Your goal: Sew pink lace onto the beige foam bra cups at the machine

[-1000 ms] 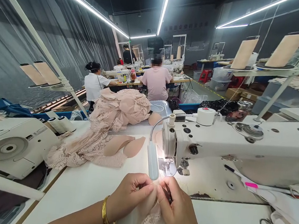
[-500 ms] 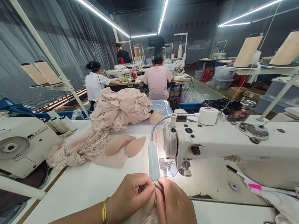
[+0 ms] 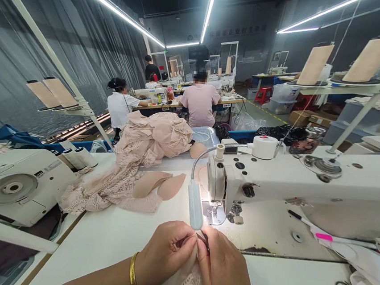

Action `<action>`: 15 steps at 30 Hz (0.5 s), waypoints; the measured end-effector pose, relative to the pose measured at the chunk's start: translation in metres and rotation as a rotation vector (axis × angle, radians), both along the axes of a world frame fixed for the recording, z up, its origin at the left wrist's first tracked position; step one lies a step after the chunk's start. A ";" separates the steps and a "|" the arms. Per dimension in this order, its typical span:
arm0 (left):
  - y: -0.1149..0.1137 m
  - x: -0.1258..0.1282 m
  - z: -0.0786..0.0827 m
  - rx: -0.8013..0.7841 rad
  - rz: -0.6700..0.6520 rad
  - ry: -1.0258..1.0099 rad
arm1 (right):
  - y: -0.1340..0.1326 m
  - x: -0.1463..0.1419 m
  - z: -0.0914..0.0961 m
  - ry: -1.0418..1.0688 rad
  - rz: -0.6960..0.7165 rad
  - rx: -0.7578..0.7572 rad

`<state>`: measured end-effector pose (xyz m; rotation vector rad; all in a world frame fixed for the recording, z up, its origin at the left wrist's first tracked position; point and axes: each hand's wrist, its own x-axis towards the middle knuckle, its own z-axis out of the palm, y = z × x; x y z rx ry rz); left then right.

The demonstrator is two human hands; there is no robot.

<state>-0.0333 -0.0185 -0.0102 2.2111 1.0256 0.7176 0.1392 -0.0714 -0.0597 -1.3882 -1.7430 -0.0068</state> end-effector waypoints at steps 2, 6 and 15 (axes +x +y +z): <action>0.000 0.000 0.001 -0.014 0.003 0.006 | -0.001 0.000 0.001 -0.007 0.004 -0.009; 0.000 -0.001 0.003 -0.034 0.009 0.017 | -0.003 0.000 0.001 -0.015 0.015 -0.054; -0.001 -0.001 0.002 0.016 -0.008 0.026 | -0.002 -0.001 -0.002 0.004 0.000 -0.048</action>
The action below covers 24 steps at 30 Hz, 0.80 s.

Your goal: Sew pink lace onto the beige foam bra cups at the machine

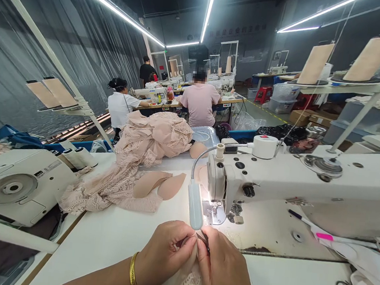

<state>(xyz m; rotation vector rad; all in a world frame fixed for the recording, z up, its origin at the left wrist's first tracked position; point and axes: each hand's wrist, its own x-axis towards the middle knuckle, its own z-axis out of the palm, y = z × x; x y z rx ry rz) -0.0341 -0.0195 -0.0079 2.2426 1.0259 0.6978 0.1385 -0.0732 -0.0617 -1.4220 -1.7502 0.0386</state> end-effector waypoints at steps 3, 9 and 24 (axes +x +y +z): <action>0.000 0.000 0.000 0.023 0.002 0.005 | 0.000 0.000 -0.001 0.004 -0.005 0.001; 0.001 0.001 -0.002 0.069 -0.011 0.006 | 0.001 0.000 0.000 0.004 -0.006 0.013; 0.002 0.000 -0.001 0.017 -0.009 0.006 | -0.007 -0.008 0.014 0.335 0.053 -0.320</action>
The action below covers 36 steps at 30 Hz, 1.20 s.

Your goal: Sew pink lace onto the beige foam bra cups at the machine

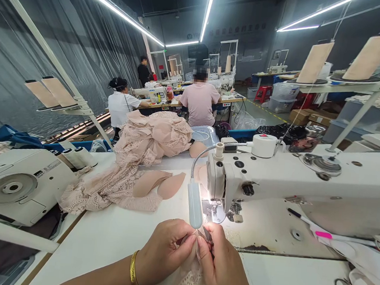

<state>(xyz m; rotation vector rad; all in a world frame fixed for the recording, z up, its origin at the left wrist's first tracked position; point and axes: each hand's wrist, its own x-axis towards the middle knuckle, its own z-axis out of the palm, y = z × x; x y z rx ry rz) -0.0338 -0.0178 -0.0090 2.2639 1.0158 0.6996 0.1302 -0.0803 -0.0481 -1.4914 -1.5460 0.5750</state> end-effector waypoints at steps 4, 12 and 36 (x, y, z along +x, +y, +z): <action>0.000 0.000 0.001 0.000 -0.001 -0.003 | -0.001 -0.001 0.006 0.066 0.019 -0.059; 0.000 0.000 -0.001 -0.012 0.011 -0.012 | 0.000 0.002 -0.006 -0.003 0.015 -0.027; 0.004 0.001 -0.001 -0.003 -0.014 -0.059 | -0.004 0.004 0.001 0.146 -0.009 -0.118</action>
